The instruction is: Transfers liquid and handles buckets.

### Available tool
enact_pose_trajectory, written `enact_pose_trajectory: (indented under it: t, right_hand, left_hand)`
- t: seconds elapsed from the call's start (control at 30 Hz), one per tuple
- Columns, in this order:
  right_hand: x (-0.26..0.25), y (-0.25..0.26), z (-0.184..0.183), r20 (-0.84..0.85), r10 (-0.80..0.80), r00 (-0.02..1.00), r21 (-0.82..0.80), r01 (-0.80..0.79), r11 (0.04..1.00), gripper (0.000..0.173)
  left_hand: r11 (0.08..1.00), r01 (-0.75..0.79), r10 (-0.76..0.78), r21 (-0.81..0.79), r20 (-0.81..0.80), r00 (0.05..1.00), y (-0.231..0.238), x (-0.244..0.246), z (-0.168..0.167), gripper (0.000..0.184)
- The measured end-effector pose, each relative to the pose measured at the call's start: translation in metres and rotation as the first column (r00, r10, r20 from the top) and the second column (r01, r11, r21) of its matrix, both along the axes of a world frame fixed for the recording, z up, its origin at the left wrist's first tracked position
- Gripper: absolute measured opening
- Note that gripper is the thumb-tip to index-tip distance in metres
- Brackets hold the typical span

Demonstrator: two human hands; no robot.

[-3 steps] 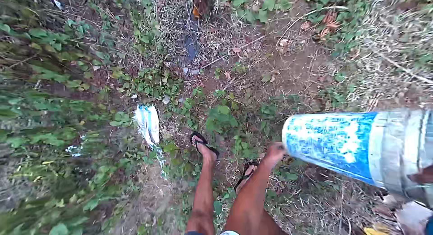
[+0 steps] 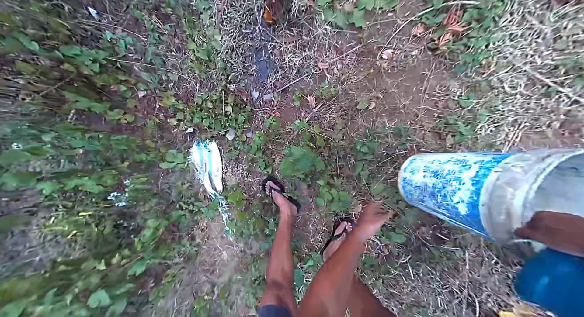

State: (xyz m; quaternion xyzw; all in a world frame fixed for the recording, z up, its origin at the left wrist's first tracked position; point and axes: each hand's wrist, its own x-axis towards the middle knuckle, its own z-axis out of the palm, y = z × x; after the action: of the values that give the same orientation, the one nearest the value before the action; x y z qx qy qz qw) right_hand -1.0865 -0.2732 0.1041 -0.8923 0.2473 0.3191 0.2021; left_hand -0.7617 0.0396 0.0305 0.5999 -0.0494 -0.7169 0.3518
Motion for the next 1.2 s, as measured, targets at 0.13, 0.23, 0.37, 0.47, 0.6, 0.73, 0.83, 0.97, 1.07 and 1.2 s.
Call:
enact_pose_trajectory:
  t: [0.13,0.23,0.37,0.47,0.6,0.73,0.83,0.97,1.07,1.2]
  right_hand:
    - [0.094,0.083,-0.010,-0.593,-0.357,0.722,-0.156,0.332,0.930,0.050]
    - [0.134,0.121,-0.015,-0.595,-0.339,0.729,-0.167,0.300,0.939,0.052]
    - [0.192,0.131,0.001,-0.695,-0.275,0.664,-0.103,0.286,0.953,0.059]
    - [0.213,0.139,0.049,-0.712,-0.214,0.669,-0.070,0.236,0.969,0.072]
    - [0.238,0.151,0.152,-0.557,-0.163,0.815,-0.018,0.184,0.983,0.080]
    - [0.295,0.170,0.218,-0.171,-0.201,0.965,0.004,0.205,0.979,0.082]
    - [0.347,0.202,0.228,0.324,-0.189,0.927,-0.033,0.211,0.977,0.070]
    - [0.378,0.244,0.205,0.611,-0.126,0.782,-0.024,0.178,0.984,0.072]
    - [0.378,0.272,0.191,0.646,-0.049,0.762,-0.065,0.120,0.991,0.062]
    - [0.360,0.295,0.191,0.655,-0.083,0.751,0.035,0.080,0.996,0.031]
  left_hand:
    - [0.996,0.030,-0.031,0.082,0.015,0.999,0.095,0.031,0.045,0.043]
    - [0.983,0.045,-0.054,0.179,0.042,0.998,0.154,0.071,0.072,0.038]
    - [0.976,0.111,-0.124,0.186,0.061,0.990,0.195,0.103,0.085,0.037]
    - [0.984,0.144,-0.145,0.102,-0.002,0.989,0.183,0.110,0.116,0.038]
    - [0.947,0.192,-0.159,-0.259,0.146,0.976,0.142,0.110,0.170,0.055]
    - [0.891,0.154,0.045,-0.427,0.421,0.906,0.107,0.130,0.220,0.088]
    - [0.946,-0.265,0.298,-0.189,0.176,0.938,0.090,0.171,0.259,0.074]
    - [0.851,-0.525,0.525,-0.001,-0.002,0.851,0.099,0.208,0.241,0.055]
    - [0.830,-0.558,0.558,-0.030,0.071,0.827,0.110,0.217,0.228,0.041]
    - [0.862,-0.493,0.503,-0.117,0.327,0.800,0.116,0.225,0.222,0.015]
